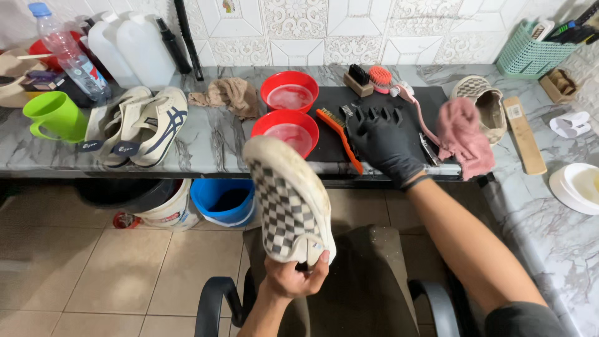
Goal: The person scrubs a checkered slip-on shoe using an orange brush and wipes it with a cloth. They repeatedly dip the brush into a red bowl of soapy water and clean the shoe's upper, sole, and sides while holding it in their left hand.
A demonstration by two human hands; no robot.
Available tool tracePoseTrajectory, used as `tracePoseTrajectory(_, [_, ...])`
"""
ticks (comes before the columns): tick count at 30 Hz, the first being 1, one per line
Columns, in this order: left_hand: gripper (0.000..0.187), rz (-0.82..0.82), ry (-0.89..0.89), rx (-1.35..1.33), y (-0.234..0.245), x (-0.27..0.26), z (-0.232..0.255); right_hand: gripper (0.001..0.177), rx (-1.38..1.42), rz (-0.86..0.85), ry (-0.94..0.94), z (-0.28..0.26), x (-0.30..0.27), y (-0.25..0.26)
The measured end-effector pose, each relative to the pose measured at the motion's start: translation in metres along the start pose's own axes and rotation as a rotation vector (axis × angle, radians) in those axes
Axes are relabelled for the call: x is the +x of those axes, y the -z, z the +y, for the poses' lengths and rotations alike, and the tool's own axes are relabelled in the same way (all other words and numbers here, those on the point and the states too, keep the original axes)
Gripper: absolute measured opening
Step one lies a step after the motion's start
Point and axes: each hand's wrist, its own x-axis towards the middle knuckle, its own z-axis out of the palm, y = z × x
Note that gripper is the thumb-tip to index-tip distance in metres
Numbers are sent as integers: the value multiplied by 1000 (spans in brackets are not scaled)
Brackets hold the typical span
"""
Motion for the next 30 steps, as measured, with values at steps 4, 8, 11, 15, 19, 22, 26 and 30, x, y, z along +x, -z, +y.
tracePoseTrajectory(4, [46,27,60,68,4,-12,-8,80,-311,55,139,-12,2,-46])
tracePoseTrajectory(8, [48,50,95,16,12,-15,-24,30,-45,-71,-67,9,32,-51])
tracePoseTrajectory(11, [34,51,138,3,14,-11,-28,22,103,97,-33,26,68,-48])
tracePoseTrajectory(15, [23,29,221,-36,16,0,-22,27,197,20,45,23,134,-49])
tracePoseTrajectory(19, [33,33,-206,256,17,-14,-28,27,151,-250,-149,-41,156,-45])
tracePoseTrajectory(22, [22,25,361,-153,22,-3,-19,17,18,-31,63,-48,171,-80])
tracePoseTrajectory(26, [18,4,450,-106,25,-20,-16,34,-13,-297,-108,-79,156,-61])
tracePoseTrajectory(30, [35,35,17,258,28,-49,-20,36,28,-254,-50,-60,156,-72])
